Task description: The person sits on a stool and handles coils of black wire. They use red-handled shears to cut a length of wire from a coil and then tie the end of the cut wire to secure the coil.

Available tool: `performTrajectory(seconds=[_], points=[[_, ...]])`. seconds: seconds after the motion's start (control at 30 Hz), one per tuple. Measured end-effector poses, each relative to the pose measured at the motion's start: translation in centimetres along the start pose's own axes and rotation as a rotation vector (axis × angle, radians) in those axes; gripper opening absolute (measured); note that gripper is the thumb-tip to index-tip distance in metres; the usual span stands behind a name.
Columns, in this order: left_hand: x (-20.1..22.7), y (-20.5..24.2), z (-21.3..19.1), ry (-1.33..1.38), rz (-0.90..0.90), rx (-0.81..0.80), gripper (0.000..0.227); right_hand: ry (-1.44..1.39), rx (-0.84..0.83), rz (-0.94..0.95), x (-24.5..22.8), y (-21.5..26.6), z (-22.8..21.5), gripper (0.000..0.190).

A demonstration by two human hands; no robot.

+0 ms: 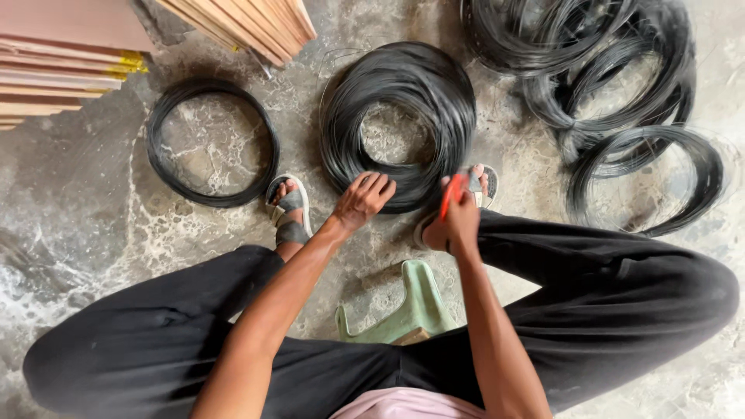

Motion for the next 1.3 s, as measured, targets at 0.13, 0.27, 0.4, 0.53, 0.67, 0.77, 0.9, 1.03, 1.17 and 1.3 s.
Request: performTrajectory(seconds=[0.13, 0.27, 0.4, 0.53, 0.67, 0.77, 0.9, 1.03, 1.17, 1.3], points=[[0.0, -0.1, -0.4, -0.033, -0.044, 0.024, 0.008, 0.248, 0.185, 0.122, 6.9, -9.5, -2.6, 0.058], [-0.6, -1.4, -2.7, -0.065, -0.119, 0.09, 0.011, 0.498, 0.285, 0.014, 8.1, -15.3, -5.5, 0.054], [-0.6, -1.8, -4.7, -0.163, -0.109, 0.143, 0.016, 0.563, 0.451, -0.335, 11.7, -20.5, -7.1, 0.055], [0.9, 0.4, -2.0, -0.201, -0.037, 0.115, 0.018, 0.527, 0.127, -0.79, 2.6, -14.5, 2.0, 0.024], [5.2, 2.3, -2.6, -0.089, 0.122, 0.06, 0.011, 0.071, -0.826, 0.107, -9.2, 6.5, 10.7, 0.065], [6.9, 2.8, -5.7, 0.016, 0.204, -0.023, 0.004, -0.281, -1.132, 0.058, -11.2, 10.3, 15.9, 0.049], [7.0, 4.6, -8.0, -0.009, 0.217, -0.011, 0.008, -0.343, -0.665, -0.29, -13.5, 6.0, 17.1, 0.024], [7.5, 8.2, -7.8, -0.072, 0.297, -0.043, 0.01, -0.503, -0.462, -0.346, -19.0, 0.9, 12.8, 0.021], [5.6, 12.4, -4.0, -0.031, 0.286, -0.276, 0.006, -0.82, -0.093, -0.301, -19.4, -8.4, 7.1, 0.023], [2.9, 14.6, -1.2, -0.133, 0.224, -0.406, 0.002, -0.838, 0.165, -0.317, -19.6, -12.0, 0.4, 0.032]])
Point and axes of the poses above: each hand's wrist, its own y-axis away from the middle knuckle, its own z-axis out of the palm, x = y × z, the point moved 10 cm from there along -y, towards the middle knuckle, and after that the axes turned 1 degree about -x, right-handed, at the moved point
